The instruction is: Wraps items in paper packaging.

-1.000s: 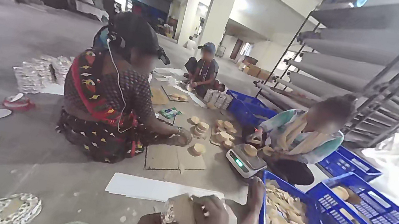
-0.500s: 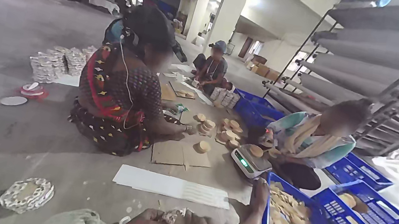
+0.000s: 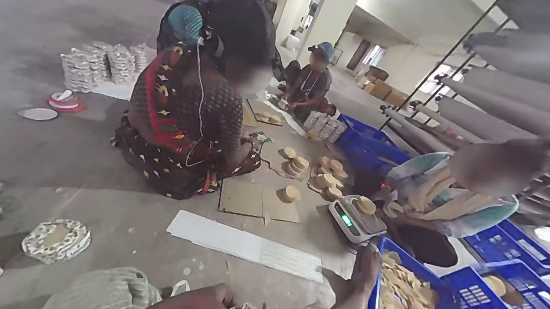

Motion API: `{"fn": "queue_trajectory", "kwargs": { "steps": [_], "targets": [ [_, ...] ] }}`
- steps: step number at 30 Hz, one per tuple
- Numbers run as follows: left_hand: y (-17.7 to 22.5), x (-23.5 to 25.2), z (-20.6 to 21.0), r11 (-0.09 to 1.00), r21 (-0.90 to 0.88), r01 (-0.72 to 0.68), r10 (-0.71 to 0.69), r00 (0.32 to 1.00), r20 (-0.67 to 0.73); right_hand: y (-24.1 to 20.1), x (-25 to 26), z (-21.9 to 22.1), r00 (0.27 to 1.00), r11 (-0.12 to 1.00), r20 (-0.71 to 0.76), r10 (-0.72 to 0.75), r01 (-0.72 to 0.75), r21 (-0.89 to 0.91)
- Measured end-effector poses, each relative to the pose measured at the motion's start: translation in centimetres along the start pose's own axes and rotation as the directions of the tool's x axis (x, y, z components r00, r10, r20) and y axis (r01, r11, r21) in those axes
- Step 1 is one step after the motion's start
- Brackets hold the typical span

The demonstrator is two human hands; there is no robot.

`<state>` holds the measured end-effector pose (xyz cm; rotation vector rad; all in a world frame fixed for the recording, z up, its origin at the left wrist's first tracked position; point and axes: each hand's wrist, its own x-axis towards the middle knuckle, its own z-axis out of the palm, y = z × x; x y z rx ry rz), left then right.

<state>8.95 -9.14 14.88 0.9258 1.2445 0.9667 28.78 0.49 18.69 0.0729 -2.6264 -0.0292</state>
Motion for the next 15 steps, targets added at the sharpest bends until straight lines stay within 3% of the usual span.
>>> {"fn": "queue_trajectory", "kwargs": {
  "steps": [3,7,12,15],
  "targets": [
    [-1.8,0.8,-1.6,1.0,-0.03,-0.005,0.007,0.999,0.039,-1.8,-1.7,2.2,0.981,0.984,0.182,0.063,-0.031,-0.175],
    [-4.0,2.1,-1.7,0.998,-0.052,0.039,-0.039,0.999,-0.012,-2.2,-3.0,5.1,0.966,0.972,0.241,0.096,-0.039,-0.23],
    [-7.7,5.1,-2.8,0.977,0.059,0.206,-0.194,0.968,-0.162,1.0,-4.3,9.6,0.958,0.997,0.279,0.069,-0.078,0.021],
    [-9.6,7.8,-5.1,0.927,0.174,0.331,-0.273,0.917,-0.291,2.1,-6.2,12.1,0.908,0.955,0.4,0.128,-0.221,0.196]
  ]
}}
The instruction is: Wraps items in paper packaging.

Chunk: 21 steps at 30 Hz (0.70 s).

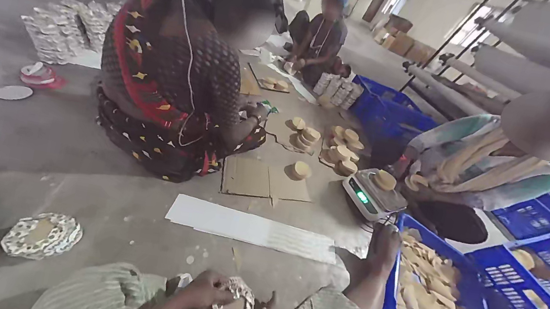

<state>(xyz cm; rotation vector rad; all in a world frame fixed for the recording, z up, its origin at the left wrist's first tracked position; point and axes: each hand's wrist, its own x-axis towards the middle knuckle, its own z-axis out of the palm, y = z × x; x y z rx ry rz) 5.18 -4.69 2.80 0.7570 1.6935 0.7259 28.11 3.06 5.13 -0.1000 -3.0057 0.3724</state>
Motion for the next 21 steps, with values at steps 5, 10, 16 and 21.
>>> {"fn": "queue_trajectory", "kwargs": {
  "steps": [5,10,16,21],
  "targets": [
    [0.1,5.4,-1.3,0.857,0.508,-0.082,0.276,0.907,-0.319,1.8,-0.4,1.6,0.876,0.874,-0.166,0.453,-0.401,0.274],
    [-5.6,10.3,2.6,0.394,0.919,-0.023,0.743,0.597,-0.303,2.6,1.0,3.0,0.818,0.881,-0.332,0.471,-0.418,0.221],
    [-1.9,6.7,2.9,0.638,0.769,0.04,0.151,0.973,-0.176,5.2,10.0,5.0,0.8,0.876,0.373,0.469,-0.476,-0.08],
    [-1.2,7.2,-0.4,0.65,0.76,0.016,0.16,0.975,-0.157,7.9,15.1,6.2,0.811,0.904,0.439,0.385,-0.427,-0.005]
  ]
}}
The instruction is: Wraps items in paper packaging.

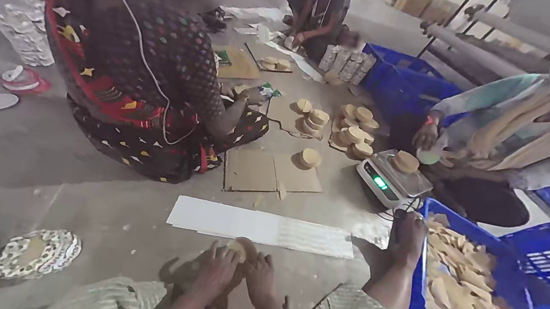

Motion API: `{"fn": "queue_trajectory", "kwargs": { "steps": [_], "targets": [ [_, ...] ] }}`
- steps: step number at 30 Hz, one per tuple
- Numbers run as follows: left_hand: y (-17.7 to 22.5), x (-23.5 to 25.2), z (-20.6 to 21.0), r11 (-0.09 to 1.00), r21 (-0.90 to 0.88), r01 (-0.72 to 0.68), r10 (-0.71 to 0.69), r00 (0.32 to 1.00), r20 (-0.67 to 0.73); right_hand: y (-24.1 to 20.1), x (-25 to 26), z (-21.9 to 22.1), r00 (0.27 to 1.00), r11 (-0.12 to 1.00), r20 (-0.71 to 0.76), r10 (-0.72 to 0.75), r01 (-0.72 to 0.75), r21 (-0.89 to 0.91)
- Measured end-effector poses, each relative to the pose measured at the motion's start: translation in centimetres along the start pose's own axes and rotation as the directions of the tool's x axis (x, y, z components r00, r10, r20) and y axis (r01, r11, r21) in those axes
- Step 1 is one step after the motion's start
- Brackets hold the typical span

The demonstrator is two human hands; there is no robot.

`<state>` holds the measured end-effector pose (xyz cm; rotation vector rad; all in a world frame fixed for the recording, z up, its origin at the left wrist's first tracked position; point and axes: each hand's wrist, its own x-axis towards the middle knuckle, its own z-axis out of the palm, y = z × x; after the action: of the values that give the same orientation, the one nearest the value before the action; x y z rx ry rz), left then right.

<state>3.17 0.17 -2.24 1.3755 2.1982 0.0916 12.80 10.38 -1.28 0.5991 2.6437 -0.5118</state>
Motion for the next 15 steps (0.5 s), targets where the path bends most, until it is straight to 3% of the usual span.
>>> {"fn": "queue_trajectory", "kwargs": {
  "steps": [4,7,9,11,13,15],
  "targets": [
    [-0.4,1.1,-0.9,0.994,0.049,-0.1,0.096,0.992,0.084,1.2,0.4,0.0,0.999,0.999,-0.002,0.04,-0.04,0.03],
    [-0.6,1.4,-0.6,0.99,0.066,-0.125,0.118,0.989,0.094,1.2,0.2,0.4,1.0,1.0,0.021,-0.012,0.011,0.022],
    [-0.6,1.5,-0.2,0.988,0.084,-0.132,0.122,0.986,0.116,1.2,-0.7,0.2,0.998,0.999,-0.049,-0.028,0.029,0.024],
    [-0.5,1.5,-0.3,0.99,0.086,-0.116,0.103,0.984,0.143,1.1,-2.5,-0.2,0.969,0.987,-0.244,0.044,-0.004,0.16],
    [-0.5,1.8,-0.8,0.99,0.061,-0.123,0.111,0.978,0.176,1.3,-3.9,0.6,0.868,0.871,-0.414,0.273,-0.04,0.489],
    [-0.7,2.0,-1.0,0.987,0.046,-0.151,0.136,0.963,0.234,1.0,-3.8,3.1,0.853,0.576,-0.218,0.475,-0.114,0.809]
  ]
}}
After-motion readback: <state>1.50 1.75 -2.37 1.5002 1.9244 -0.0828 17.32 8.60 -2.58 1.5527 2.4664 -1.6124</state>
